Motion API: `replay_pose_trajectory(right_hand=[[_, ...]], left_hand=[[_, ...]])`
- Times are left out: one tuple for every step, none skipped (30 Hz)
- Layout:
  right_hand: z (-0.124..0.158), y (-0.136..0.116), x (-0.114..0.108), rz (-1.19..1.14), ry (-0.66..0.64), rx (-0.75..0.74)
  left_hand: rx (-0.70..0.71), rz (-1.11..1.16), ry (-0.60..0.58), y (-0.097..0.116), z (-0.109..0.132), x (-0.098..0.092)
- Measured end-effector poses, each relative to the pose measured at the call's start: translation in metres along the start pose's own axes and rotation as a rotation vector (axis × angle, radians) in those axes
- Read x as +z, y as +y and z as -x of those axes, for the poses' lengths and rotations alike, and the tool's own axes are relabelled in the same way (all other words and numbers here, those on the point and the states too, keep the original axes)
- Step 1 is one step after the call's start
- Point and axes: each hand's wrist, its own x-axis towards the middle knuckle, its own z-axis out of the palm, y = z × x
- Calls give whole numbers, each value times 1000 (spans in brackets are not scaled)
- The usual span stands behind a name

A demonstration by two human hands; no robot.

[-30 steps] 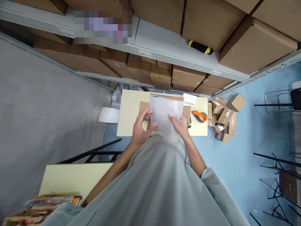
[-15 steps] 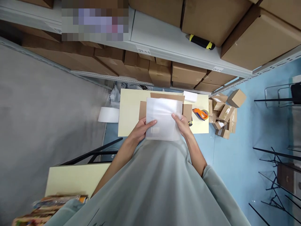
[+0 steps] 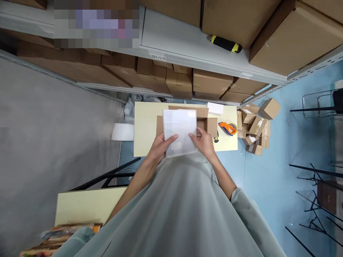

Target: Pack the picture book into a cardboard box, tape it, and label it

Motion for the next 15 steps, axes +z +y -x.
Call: replay_pose_trajectory(right_hand=[[0, -1, 2, -38, -28, 28], [-1, -3, 4, -82, -50, 53], [-3, -4, 4, -127, -70, 75], [-4, -6, 3, -165, -93, 91], [-4, -7, 1, -192, -111, 98], [-3, -9, -2, -203, -120, 93], [-2, -11, -5, -194, -117, 76], [1, -13, -8, -163, -104, 44], [5, -15, -11, -109, -83, -4], [9, -16, -14, -32, -61, -70], [13, -16, -17, 60, -46, -153], [16, -16, -19, 158, -47, -251], [18, -14, -22, 254, -58, -358], [19, -10, -24, 341, -75, -466], [18, -6, -26, 421, -87, -571]], left_hand=[[1, -1, -16, 1, 1, 1], [5, -6, -34, 1, 2, 2], [9, -16, -53, 2, 2, 2], [15, -32, -72, 4, 1, 1], [24, -52, -92, 5, 0, 0], [39, -77, -112, 6, -2, -2], [63, -107, -133, 8, -4, -4], [98, -138, -148, 9, -7, -6], [148, -166, -151, 11, -10, -8], [211, -194, -153, 12, -12, -11], [284, -223, -157, 14, -14, -13], [361, -255, -160, 15, -15, -14], [437, -291, -158, 15, -15, -15], [506, -330, -148, 15, -14, -16], [565, -370, -132, 15, -12, -16]])
